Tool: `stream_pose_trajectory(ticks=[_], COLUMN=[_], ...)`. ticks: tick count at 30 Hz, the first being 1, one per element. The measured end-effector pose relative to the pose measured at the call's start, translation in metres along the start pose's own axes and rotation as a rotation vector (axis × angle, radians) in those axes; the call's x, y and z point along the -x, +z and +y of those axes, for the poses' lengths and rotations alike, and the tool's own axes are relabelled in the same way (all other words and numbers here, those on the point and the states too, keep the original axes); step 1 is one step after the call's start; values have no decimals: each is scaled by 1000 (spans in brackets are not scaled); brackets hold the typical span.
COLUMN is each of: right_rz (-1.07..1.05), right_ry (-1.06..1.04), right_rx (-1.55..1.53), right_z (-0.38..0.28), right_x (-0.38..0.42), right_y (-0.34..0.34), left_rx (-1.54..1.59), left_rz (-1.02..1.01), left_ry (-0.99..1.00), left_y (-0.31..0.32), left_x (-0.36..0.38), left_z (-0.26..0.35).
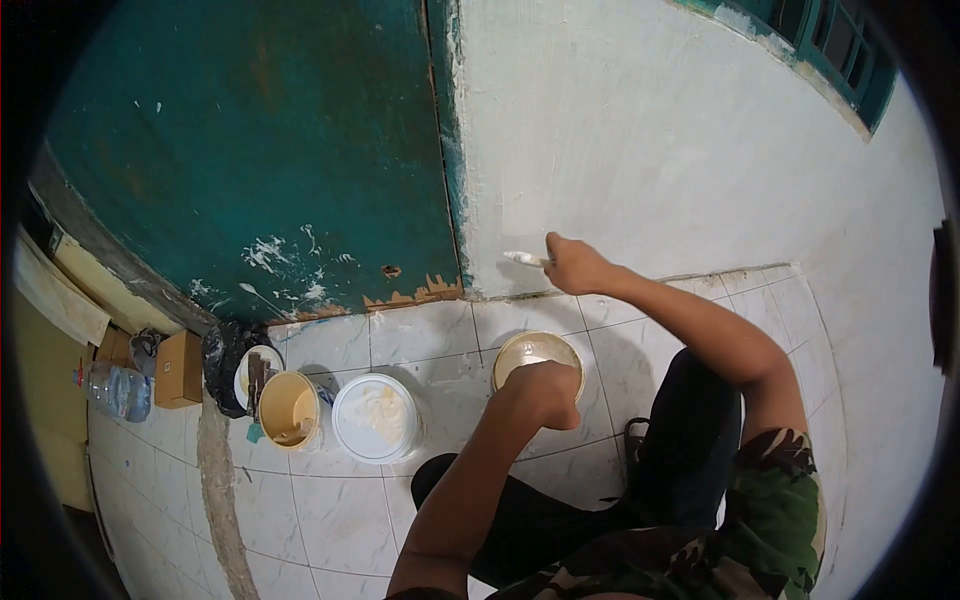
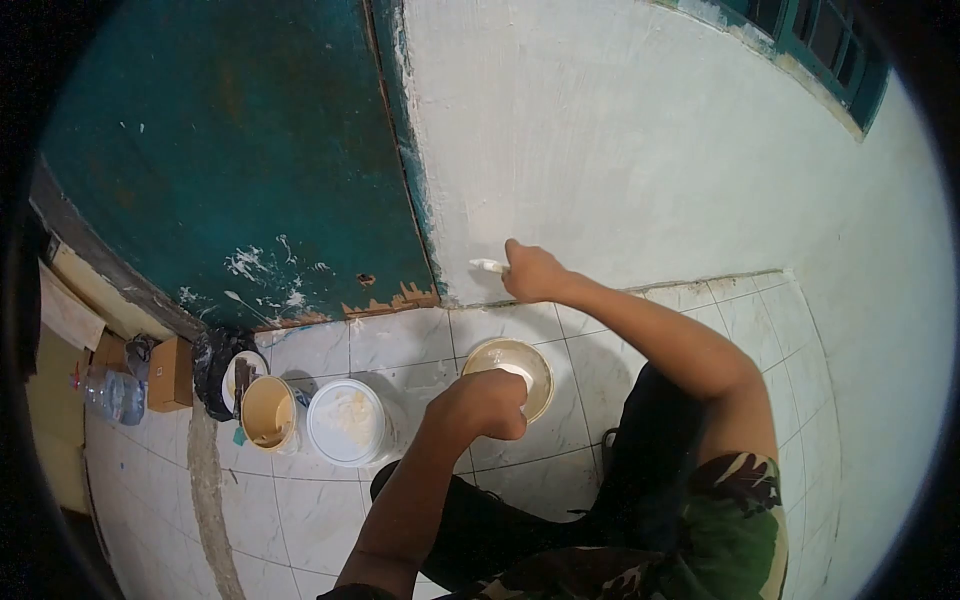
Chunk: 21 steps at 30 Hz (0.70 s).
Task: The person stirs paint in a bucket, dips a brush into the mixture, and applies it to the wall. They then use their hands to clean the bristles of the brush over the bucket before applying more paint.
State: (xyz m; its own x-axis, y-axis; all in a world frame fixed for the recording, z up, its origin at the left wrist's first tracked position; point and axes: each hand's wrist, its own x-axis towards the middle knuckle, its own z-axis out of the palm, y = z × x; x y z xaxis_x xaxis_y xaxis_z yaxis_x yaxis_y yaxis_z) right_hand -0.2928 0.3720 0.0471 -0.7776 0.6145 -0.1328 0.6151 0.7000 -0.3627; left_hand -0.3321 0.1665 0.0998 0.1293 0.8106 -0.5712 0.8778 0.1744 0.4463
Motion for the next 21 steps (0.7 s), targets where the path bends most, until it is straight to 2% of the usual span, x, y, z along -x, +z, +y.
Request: stream_pose_trajectory(ticks=[5,8,13,21], right_rz=[-72,30,84,313], right_ry=[34,34,-2,-172], right_rx=[119,169,257,358], right_z=[-6,-12,-37,-104], right_x=[-39,-55,-60,-20], right_y=[22,15,-31,-148], left_rx=[5,16,-14,8], left_rz=[7,-14,-33,5], left_ry=[44,20,2,60], left_y=[3,-3,1,1], left_x=[-5,-1,-10,-5], left_z=[-3,-2,-6,-10])
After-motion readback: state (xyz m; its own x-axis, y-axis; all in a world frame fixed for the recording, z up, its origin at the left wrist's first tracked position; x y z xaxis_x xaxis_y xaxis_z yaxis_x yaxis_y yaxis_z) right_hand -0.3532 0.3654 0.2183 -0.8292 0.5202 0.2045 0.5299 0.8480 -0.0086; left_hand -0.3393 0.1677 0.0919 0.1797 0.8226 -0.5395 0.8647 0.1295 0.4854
